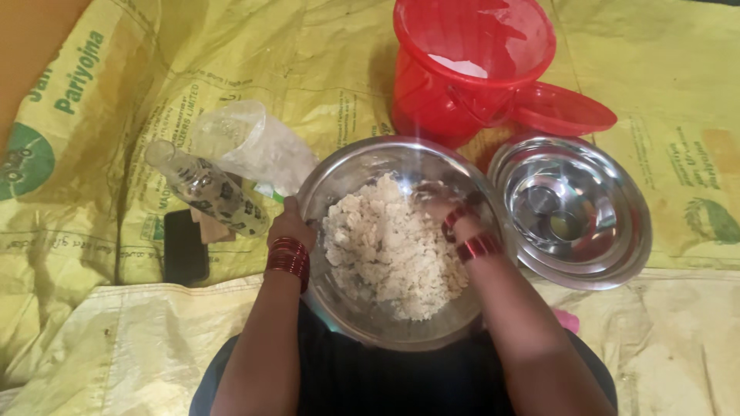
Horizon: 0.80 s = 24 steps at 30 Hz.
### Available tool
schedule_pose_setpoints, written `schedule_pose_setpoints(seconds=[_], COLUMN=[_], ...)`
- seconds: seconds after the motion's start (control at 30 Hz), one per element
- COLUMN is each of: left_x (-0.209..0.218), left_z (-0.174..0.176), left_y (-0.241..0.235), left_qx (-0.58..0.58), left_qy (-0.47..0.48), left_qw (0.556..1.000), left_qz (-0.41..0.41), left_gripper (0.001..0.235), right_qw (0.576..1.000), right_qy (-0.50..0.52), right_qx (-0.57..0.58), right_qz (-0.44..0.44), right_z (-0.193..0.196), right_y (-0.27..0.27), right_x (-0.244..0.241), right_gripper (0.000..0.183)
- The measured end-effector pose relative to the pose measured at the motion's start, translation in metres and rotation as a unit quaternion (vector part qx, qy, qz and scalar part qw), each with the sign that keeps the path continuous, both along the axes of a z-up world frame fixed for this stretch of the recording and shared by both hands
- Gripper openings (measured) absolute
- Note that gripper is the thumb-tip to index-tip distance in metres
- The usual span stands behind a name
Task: The person kneads a crumbly dough mixture in a large metal bowl using both hands. They periodically add water from a plastic bottle and continue kneading until the mixture forms a cohesive ball.
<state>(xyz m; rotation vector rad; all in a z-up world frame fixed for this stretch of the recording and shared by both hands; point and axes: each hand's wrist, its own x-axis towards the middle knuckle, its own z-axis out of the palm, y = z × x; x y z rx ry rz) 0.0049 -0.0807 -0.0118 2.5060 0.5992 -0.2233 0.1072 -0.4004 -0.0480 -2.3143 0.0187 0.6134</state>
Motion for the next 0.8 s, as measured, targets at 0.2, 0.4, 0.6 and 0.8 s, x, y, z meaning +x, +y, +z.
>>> schedule_pose_setpoints(seconds=[0.2,0.4,0.6,0.8], left_x=[0.004,0.002,-0.002,-0.001], left_z=[-0.012,-0.007,0.014,0.019], left_y=[0.003,0.002,0.003,0.0], left_qx=[-0.016,-0.009,-0.031,-0.003], left_qy=[-0.038,-0.05,-0.005,-0.016], left_qw=[0.999,0.999,0.999,0.999], left_qz=[-0.018,-0.001,-0.028,-0.034], left_gripper=[0.042,0.044,0.068,0.06], right_qw=[0.941,0.871,0.805,0.835], right_qy=[0.019,-0.013,-0.217,-0.11], right_qx=[-0.288,-0.336,-0.249,-0.323], right_qz=[0.179,0.359,0.492,0.432], right_z=[0.048,0.067,0.029,0.048], right_y=[0.087,0.191,0.126,0.033], right_x=[0.015,-0.062,-0.142,-0.137], right_gripper=[0.08,0.118,0.067,0.08])
